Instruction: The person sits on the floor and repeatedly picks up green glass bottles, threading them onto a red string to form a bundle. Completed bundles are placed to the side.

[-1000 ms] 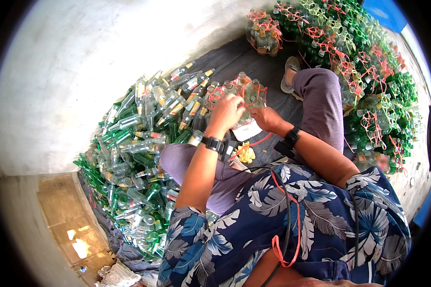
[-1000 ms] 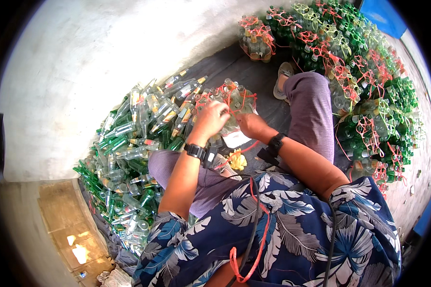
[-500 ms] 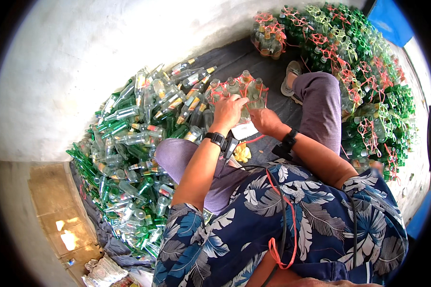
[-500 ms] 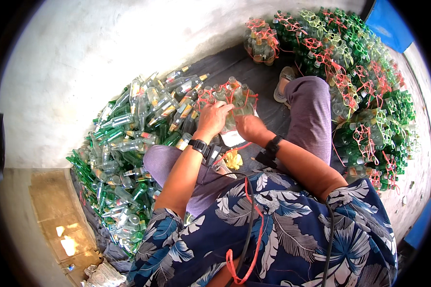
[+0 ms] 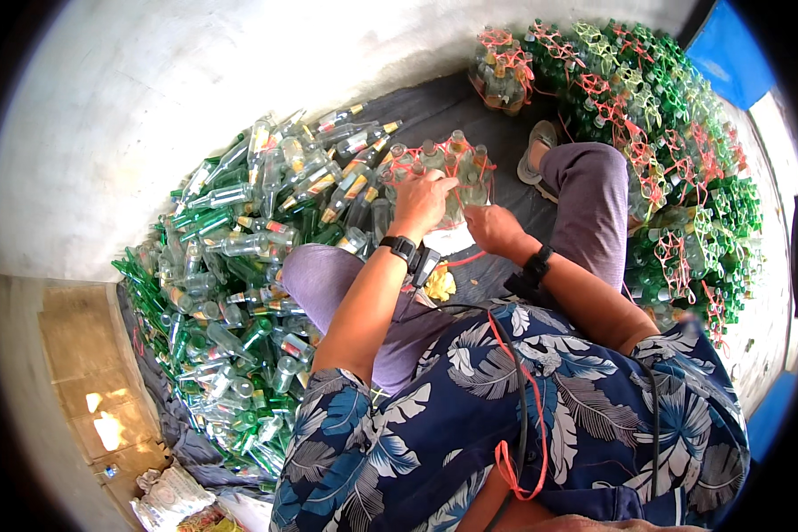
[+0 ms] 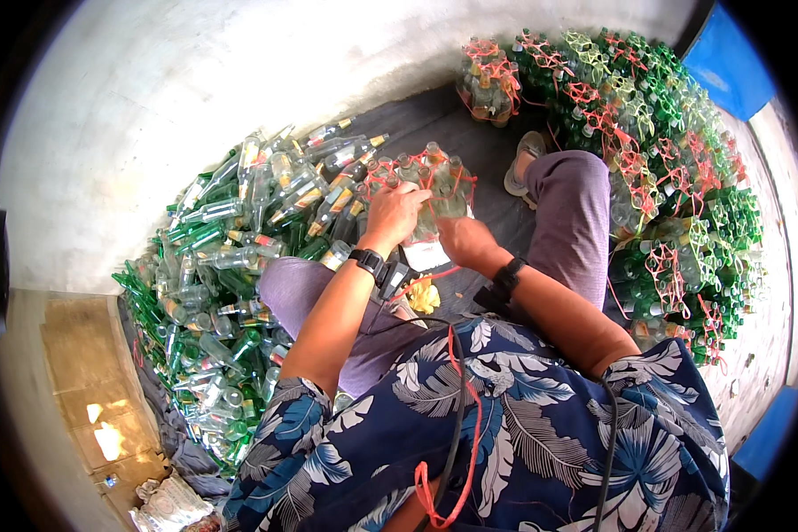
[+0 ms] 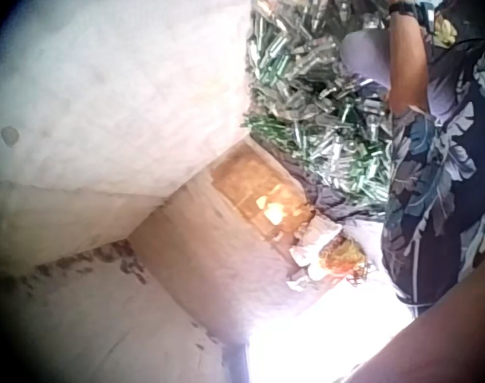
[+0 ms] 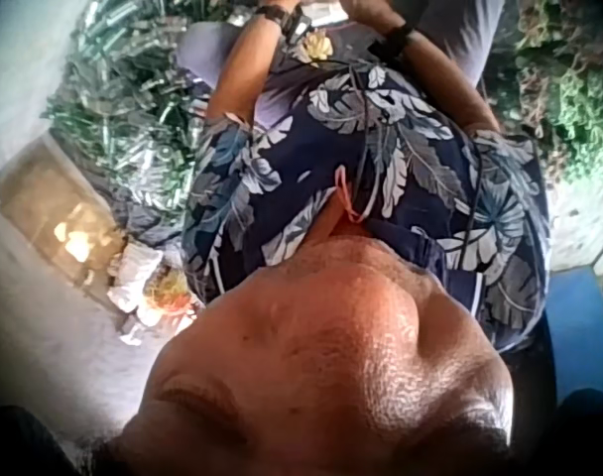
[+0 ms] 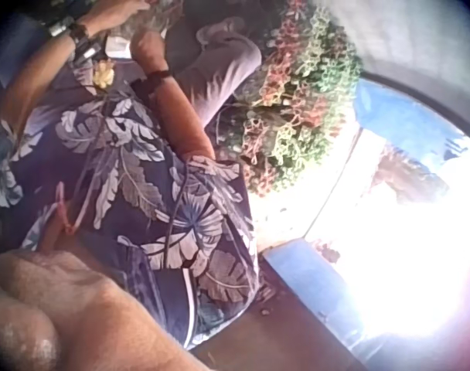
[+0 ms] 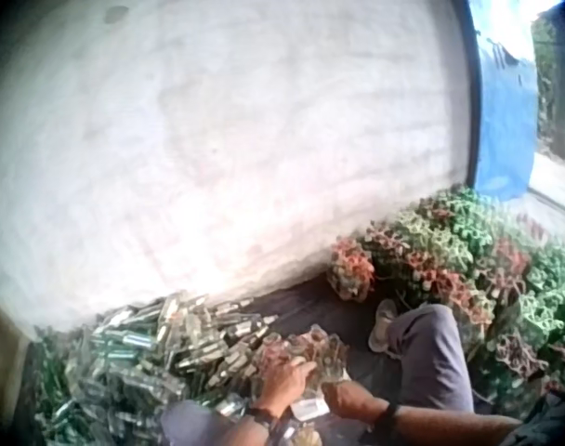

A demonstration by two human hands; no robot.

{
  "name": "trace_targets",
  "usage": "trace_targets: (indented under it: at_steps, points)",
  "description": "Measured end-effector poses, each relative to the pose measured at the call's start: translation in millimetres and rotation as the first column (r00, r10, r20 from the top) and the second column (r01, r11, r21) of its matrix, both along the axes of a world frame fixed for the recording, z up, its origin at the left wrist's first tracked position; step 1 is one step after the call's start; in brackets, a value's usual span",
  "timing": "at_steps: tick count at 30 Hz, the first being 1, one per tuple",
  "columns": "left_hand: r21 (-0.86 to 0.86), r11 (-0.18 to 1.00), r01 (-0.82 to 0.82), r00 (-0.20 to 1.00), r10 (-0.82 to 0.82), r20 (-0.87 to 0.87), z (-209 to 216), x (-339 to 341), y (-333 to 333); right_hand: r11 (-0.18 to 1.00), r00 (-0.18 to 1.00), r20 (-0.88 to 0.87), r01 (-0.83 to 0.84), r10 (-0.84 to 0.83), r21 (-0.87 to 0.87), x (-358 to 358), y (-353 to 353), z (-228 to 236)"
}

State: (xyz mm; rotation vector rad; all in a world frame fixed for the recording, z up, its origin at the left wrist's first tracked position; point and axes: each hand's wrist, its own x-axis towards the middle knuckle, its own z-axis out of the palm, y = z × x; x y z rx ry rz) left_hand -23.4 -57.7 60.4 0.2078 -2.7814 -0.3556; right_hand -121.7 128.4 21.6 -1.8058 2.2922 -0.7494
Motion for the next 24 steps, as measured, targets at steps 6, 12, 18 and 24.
trace_targets:
  at_steps: [6,12,18,24]
  points:
    - [-0.012,1.000,-0.011,0.998,0.011,-0.059,-0.7,0.7,6.2,0.996,0.981,0.189,0.056,-0.043,-0.065,-8.4,7.3,10.7]
    - [0.030,0.999,-0.039,0.998,0.040,-0.040,0.6,-2.1,5.9,0.992,0.969,0.246,0.035,-0.005,-0.119,-16.9,5.1,13.8]
    - [0.054,0.996,-0.070,0.995,0.074,-0.064,-9.0,-5.4,3.6,0.993,0.857,0.502,0.111,-0.119,0.046,-45.0,-1.0,44.9]
    - [0.012,0.996,-0.088,0.992,0.089,-0.090,-4.7,-5.8,6.8,0.966,0.714,0.652,0.225,-0.255,0.130,-77.8,-26.8,42.5]
